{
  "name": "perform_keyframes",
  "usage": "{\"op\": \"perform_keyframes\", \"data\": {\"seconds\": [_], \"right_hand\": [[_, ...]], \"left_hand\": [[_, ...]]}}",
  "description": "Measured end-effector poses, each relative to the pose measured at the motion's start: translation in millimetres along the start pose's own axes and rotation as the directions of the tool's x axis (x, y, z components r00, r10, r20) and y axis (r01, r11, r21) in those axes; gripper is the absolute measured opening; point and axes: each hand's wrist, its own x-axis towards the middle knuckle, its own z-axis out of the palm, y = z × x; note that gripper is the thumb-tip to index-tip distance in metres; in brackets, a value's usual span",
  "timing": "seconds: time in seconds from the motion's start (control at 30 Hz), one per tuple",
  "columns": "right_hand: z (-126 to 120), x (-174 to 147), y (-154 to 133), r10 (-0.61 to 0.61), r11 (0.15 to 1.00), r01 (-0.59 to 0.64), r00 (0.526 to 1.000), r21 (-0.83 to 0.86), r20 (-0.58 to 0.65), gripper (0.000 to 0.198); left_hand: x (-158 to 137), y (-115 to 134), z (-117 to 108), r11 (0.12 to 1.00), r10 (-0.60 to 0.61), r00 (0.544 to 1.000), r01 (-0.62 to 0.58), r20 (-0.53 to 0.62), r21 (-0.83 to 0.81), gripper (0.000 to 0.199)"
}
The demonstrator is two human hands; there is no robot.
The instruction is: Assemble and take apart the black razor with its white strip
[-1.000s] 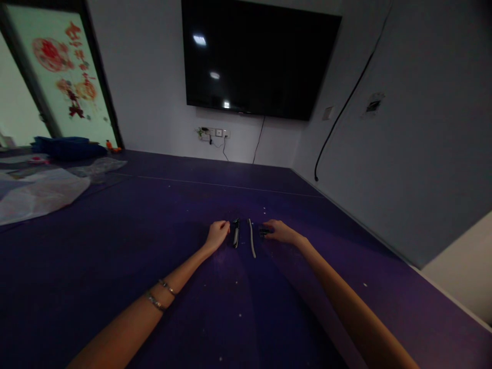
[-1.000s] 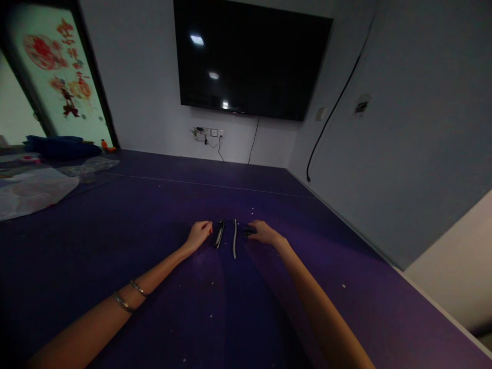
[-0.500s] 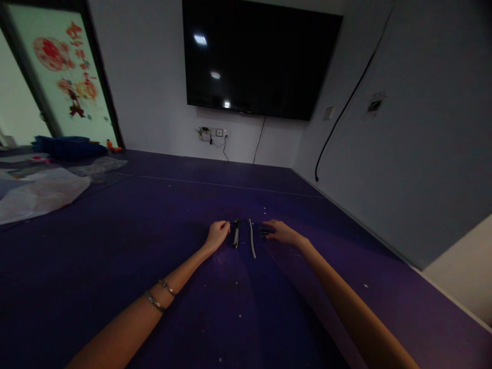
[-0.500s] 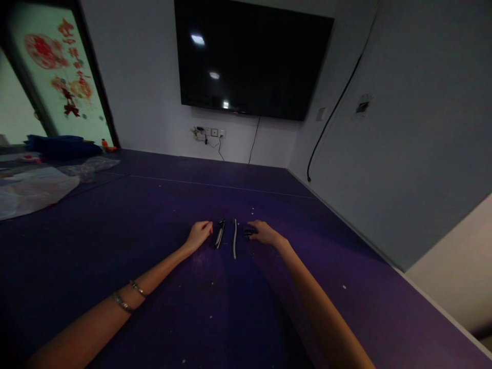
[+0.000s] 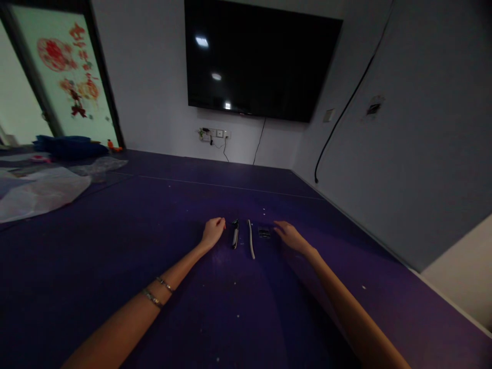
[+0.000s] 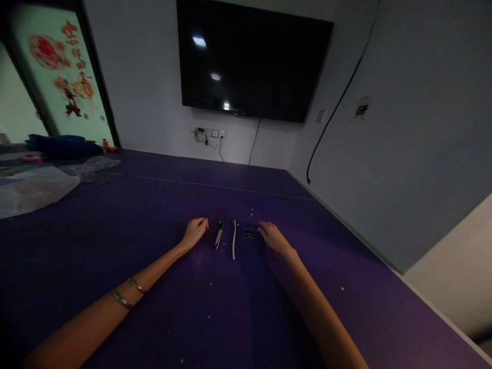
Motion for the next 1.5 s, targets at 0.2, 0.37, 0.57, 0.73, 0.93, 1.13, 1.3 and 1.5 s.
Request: {"op": "perform_keyframes", "data": {"seconds": [0.2, 0.37, 0.57, 0.73, 0.93, 1.13, 1.3, 1.5], "right_hand": [[7.6, -22.0, 10.1, 0.171, 0.973, -0.168, 0.985, -0.16, 0.008, 0.044], [12.7, -28.1, 7.0, 0.246, 0.94, -0.238, 0.969, -0.242, 0.001, 0.043], [13.0, -29.8, 4.3, 0.248, 0.941, -0.239, 0.969, -0.238, 0.006, 0.042], [12.3, -30.2, 4.5, 0.244, 0.942, -0.236, 0.97, -0.237, 0.002, 0.041], [12.1, -31.3, 3.9, 0.233, 0.943, -0.229, 0.972, -0.243, -0.01, 0.042], [10.1, -31.5, 2.8, 0.238, 0.944, -0.231, 0.971, -0.236, 0.003, 0.042], [10.5, -31.5, 3.0, 0.244, 0.944, -0.237, 0.97, -0.228, 0.003, 0.042], [8.8, -31.9, -0.3, 0.242, 0.945, -0.234, 0.97, -0.23, 0.004, 0.042]], "left_hand": [[15.3, -13.8, -21.2, 0.987, -0.02, 1.0, 0.022, -0.017, 0.157, 0.029], [18.7, -17.2, -42.7, 0.927, 0.091, 0.996, -0.08, -0.012, 0.366, 0.027], [14.7, -23.3, -54.5, 0.761, 0.082, 0.995, -0.095, 0.049, 0.642, 0.03], [10.7, -30.4, -52.5, 0.659, 0.003, 0.997, -0.062, 0.08, 0.75, 0.038], [9.3, -31.2, -52.0, 0.633, 0.002, 0.996, -0.071, 0.089, 0.771, 0.039], [9.7, -30.7, -51.4, 0.641, -0.002, 0.996, -0.07, 0.093, 0.764, 0.039], [9.7, -32.7, -50.4, 0.658, -0.003, 0.996, -0.062, 0.086, 0.75, 0.039], [9.8, -27.0, -52.4, 0.679, 0.008, 0.999, -0.035, 0.041, 0.733, 0.036]]}}
